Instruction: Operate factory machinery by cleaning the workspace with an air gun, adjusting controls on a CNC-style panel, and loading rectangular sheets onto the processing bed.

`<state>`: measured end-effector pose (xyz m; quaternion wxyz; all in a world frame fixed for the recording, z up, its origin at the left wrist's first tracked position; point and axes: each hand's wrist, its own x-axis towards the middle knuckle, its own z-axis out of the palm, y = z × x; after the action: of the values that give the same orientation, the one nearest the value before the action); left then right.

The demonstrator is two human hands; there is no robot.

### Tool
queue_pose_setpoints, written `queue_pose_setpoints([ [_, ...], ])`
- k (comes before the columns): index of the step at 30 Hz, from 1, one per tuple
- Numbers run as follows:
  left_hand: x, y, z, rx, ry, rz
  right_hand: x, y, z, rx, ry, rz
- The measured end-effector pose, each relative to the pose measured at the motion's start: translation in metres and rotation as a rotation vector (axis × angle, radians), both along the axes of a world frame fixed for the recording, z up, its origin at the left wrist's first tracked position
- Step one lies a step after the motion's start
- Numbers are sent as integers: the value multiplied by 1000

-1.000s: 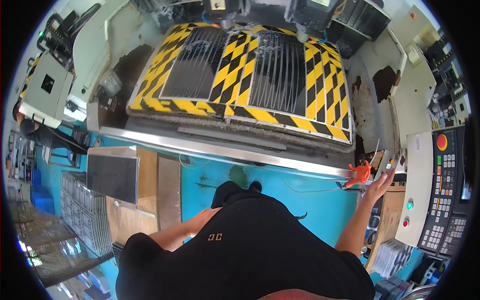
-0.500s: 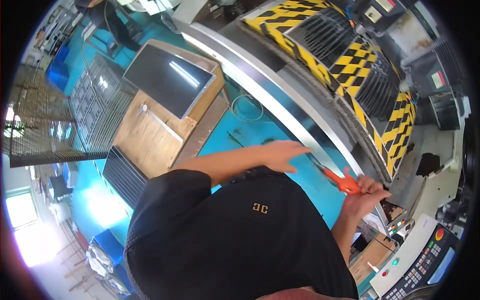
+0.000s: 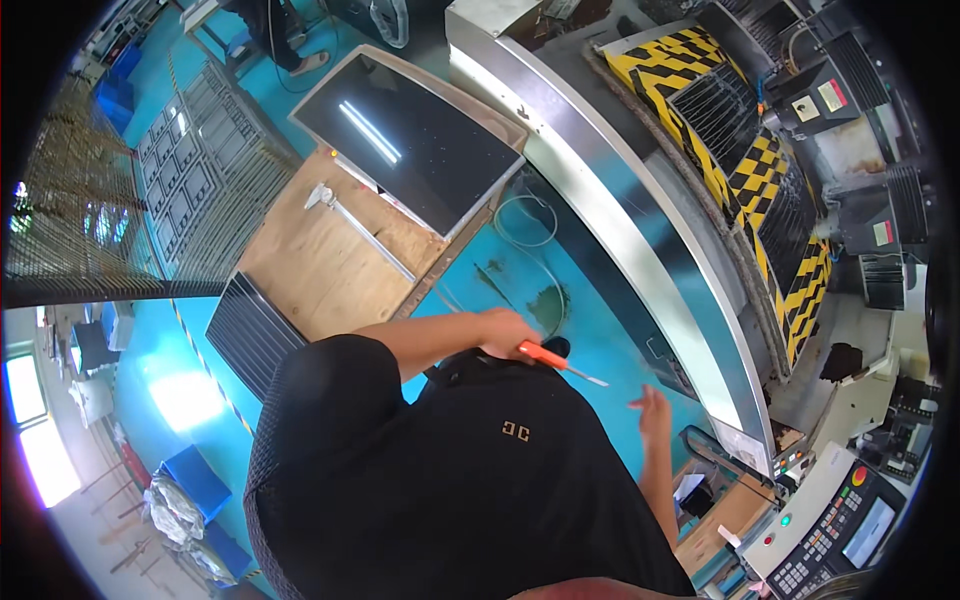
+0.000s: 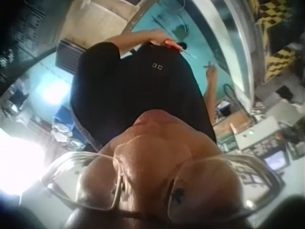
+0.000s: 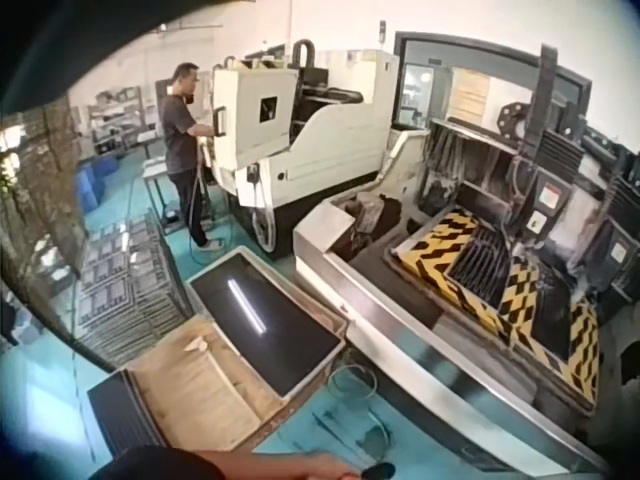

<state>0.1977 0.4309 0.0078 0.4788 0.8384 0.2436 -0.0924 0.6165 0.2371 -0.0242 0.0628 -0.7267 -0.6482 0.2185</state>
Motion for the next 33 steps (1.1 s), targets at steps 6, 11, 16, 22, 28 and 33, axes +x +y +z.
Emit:
queue_pose_setpoints([
  [6,61,-22,68,-803,-970,514,-206,135,105,371,596,-164],
  [11,-45,39,33,-902,-856,947,-152,87,190,-154,77,114],
  [16,-105,61,-11,-806,-495,1428,-161,-22,200,-355,434,-23],
  [22,-31,9,-73,-973,-202,1171,-168,-43,85,-391,445,-349],
  [28,-91,-54,-193,-101,245,225,-94,-223,-109,-865,196,-776],
  [33,-171,-95,-201,-381,610,615,-99,-284,-133,-859,298,-883],
])
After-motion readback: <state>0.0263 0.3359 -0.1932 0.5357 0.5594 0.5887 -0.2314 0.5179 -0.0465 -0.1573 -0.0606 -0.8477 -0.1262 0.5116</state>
